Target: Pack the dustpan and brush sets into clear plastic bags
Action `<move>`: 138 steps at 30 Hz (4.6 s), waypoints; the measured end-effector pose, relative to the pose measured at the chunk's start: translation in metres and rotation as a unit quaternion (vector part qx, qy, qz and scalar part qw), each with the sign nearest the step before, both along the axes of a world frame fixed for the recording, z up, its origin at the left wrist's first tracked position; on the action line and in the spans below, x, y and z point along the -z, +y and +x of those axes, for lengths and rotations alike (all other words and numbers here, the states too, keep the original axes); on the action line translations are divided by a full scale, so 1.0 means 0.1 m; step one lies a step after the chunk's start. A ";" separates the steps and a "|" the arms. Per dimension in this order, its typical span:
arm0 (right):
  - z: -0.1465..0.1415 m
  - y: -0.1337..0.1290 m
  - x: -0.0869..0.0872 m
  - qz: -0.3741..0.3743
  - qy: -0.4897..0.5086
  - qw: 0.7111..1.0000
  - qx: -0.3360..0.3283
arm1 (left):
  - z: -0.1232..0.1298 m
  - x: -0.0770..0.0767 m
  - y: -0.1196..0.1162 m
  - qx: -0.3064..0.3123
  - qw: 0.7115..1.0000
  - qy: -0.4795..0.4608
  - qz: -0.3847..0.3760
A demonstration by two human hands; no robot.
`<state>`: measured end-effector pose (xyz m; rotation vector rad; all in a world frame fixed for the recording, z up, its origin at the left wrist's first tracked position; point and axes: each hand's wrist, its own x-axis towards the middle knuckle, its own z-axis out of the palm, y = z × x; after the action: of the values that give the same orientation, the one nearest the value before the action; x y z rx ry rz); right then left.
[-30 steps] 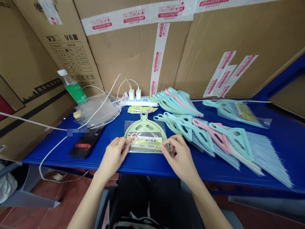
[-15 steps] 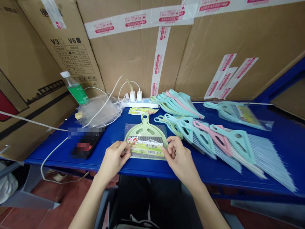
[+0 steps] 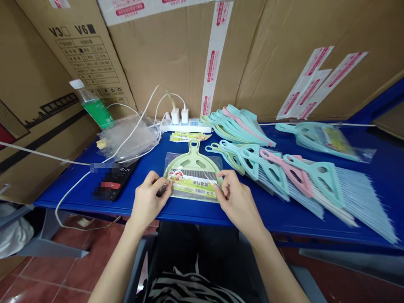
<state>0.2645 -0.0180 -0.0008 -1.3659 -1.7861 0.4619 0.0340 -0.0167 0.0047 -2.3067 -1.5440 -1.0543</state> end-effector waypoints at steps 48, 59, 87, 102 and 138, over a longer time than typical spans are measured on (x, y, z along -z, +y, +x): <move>-0.02 -0.06 0.06 0.063 -0.305 0.950 -0.022 | 0.19 -0.01 -0.16 0.008 0.987 0.155 -0.039; 0.01 -0.05 0.02 0.085 -0.285 0.954 -0.024 | -0.11 -0.09 -0.16 -0.014 0.975 0.220 0.018; 0.13 -0.17 0.02 0.215 -0.237 0.946 0.046 | -0.13 -0.13 -0.22 -0.020 0.976 0.205 0.068; 0.17 -0.20 0.02 0.140 -0.125 0.981 0.040 | -0.15 0.06 -0.19 0.053 0.997 0.060 0.011; -0.24 -0.34 0.13 0.288 -0.179 0.941 0.004 | 0.25 0.07 -0.28 0.119 0.982 0.122 0.079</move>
<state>0.2410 -0.0522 -0.0133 -1.0743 -1.9883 -0.3281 0.0592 -0.0446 -0.0023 -2.4413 -1.0770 -0.8661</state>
